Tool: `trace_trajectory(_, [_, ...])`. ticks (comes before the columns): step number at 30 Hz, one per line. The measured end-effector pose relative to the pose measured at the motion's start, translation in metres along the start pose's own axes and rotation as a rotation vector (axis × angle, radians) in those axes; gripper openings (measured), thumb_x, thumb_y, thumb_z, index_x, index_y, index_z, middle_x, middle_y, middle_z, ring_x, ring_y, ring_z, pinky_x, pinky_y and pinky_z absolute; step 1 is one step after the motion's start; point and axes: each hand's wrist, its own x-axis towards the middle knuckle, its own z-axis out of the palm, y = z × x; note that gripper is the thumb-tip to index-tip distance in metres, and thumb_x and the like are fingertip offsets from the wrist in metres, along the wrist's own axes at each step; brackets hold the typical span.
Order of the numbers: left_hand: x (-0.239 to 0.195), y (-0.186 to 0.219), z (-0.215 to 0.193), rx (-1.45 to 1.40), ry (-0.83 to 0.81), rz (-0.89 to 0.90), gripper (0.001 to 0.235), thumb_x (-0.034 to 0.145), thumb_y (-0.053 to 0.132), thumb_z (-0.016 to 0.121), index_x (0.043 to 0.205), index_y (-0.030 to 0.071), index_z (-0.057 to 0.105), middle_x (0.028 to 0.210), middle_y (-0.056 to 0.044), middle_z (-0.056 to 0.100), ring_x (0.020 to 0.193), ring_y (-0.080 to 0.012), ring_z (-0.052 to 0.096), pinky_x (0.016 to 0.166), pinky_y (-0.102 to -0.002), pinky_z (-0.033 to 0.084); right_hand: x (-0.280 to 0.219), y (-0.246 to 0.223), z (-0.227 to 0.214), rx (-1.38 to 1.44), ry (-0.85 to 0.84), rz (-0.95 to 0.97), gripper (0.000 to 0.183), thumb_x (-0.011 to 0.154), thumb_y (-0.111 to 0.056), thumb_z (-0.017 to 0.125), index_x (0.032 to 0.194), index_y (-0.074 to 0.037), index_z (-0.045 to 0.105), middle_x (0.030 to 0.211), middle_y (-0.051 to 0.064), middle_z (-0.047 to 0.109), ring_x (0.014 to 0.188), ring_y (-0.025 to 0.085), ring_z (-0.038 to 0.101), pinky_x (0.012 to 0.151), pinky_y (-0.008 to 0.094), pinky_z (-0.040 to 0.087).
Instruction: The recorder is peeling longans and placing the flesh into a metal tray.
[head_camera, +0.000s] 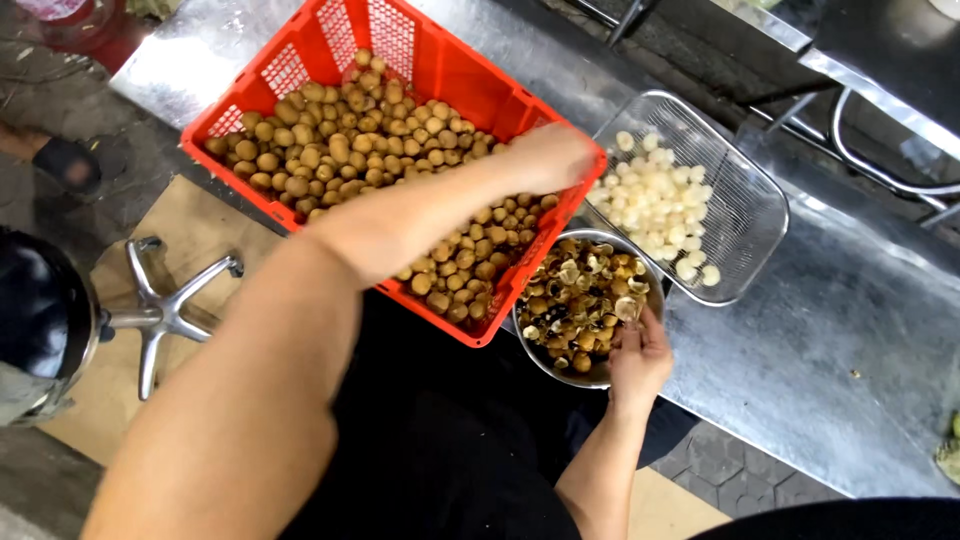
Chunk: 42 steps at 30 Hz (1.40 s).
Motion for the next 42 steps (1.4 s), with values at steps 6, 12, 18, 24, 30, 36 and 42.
trace_trajectory(6, [-0.057, -0.119, 0.084, 0.510, -0.054, 0.232, 0.023, 0.079, 0.003, 0.068, 0.101, 0.008, 0.074, 0.108, -0.014, 0.072, 0.104, -0.0350, 0.069, 0.088, -0.049, 0.058, -0.005, -0.037, 0.031, -0.261, -0.080, -0.168, 0.052, 0.094, -0.006, 0.069, 0.145, -0.014, 0.060, 0.079, 0.000, 0.069, 0.065, 0.006, 0.056, 0.058, 0.022, 0.049])
trace_trajectory(12, [-0.084, -0.061, 0.017, -0.100, -0.021, -0.075, 0.027, 0.094, 0.007, 0.062, 0.120, 0.010, 0.068, 0.112, -0.012, 0.072, 0.104, -0.0251, 0.069, 0.093, -0.039, 0.056, -0.005, -0.025, 0.055, 0.018, -0.310, -0.179, 0.041, 0.100, -0.011, 0.067, 0.141, -0.011, 0.064, 0.093, -0.002, 0.073, 0.069, 0.003, 0.057, 0.057, 0.019, 0.047])
trace_trajectory(18, [-0.083, -0.027, 0.075, -1.546, -0.048, 0.230, 0.044, 0.093, -0.011, 0.068, 0.135, 0.002, 0.064, 0.115, -0.012, 0.069, 0.104, -0.0175, 0.070, 0.096, -0.032, 0.061, -0.020, -0.071, 0.068, 0.238, -0.345, -0.122, 0.045, 0.102, -0.012, 0.063, 0.147, -0.015, 0.057, 0.082, -0.001, 0.067, 0.064, 0.001, 0.051, 0.056, 0.016, 0.042])
trace_trajectory(24, [-0.090, 0.016, 0.074, -1.203, 0.156, 0.155, 0.045, 0.087, -0.010, 0.071, 0.129, 0.008, 0.066, 0.111, -0.008, 0.073, 0.100, -0.0141, 0.073, 0.088, -0.024, 0.063, -0.015, -0.073, 0.049, 0.241, -0.408, -0.082, 0.041, 0.102, -0.010, 0.064, 0.143, -0.012, 0.063, 0.077, 0.000, 0.066, 0.057, 0.003, 0.046, 0.050, 0.018, 0.038])
trace_trajectory(30, [-0.095, 0.029, 0.083, -0.850, 0.410, 0.375, 0.037, 0.085, -0.012, 0.074, 0.119, 0.003, 0.070, 0.114, -0.010, 0.071, 0.101, -0.0178, 0.073, 0.087, -0.028, 0.065, -0.019, -0.074, 0.047, 0.321, -0.365, -0.020, 0.041, 0.100, -0.008, 0.066, 0.140, -0.011, 0.065, 0.075, 0.003, 0.068, 0.053, 0.004, 0.046, 0.047, 0.019, 0.038])
trace_trajectory(36, [-0.107, 0.064, 0.099, -0.660, 0.787, 0.417, 0.033, 0.087, -0.010, 0.075, 0.117, 0.001, 0.067, 0.118, -0.012, 0.071, 0.104, -0.0162, 0.073, 0.088, -0.029, 0.063, -0.031, -0.071, 0.059, 0.696, -0.255, 0.046, 0.035, 0.100, -0.005, 0.066, 0.135, -0.007, 0.068, 0.075, 0.007, 0.067, 0.052, 0.009, 0.049, 0.045, 0.022, 0.036])
trace_trajectory(42, [-0.104, 0.071, 0.114, -1.045, 0.477, 0.519, 0.036, 0.097, -0.008, 0.063, 0.131, 0.004, 0.067, 0.132, -0.013, 0.067, 0.105, -0.0200, 0.069, 0.090, -0.031, 0.063, -0.037, -0.088, 0.039, 1.007, -0.232, 0.169, 0.036, 0.101, -0.010, 0.061, 0.136, -0.013, 0.066, 0.070, 0.007, 0.063, 0.049, 0.011, 0.044, 0.042, 0.022, 0.032])
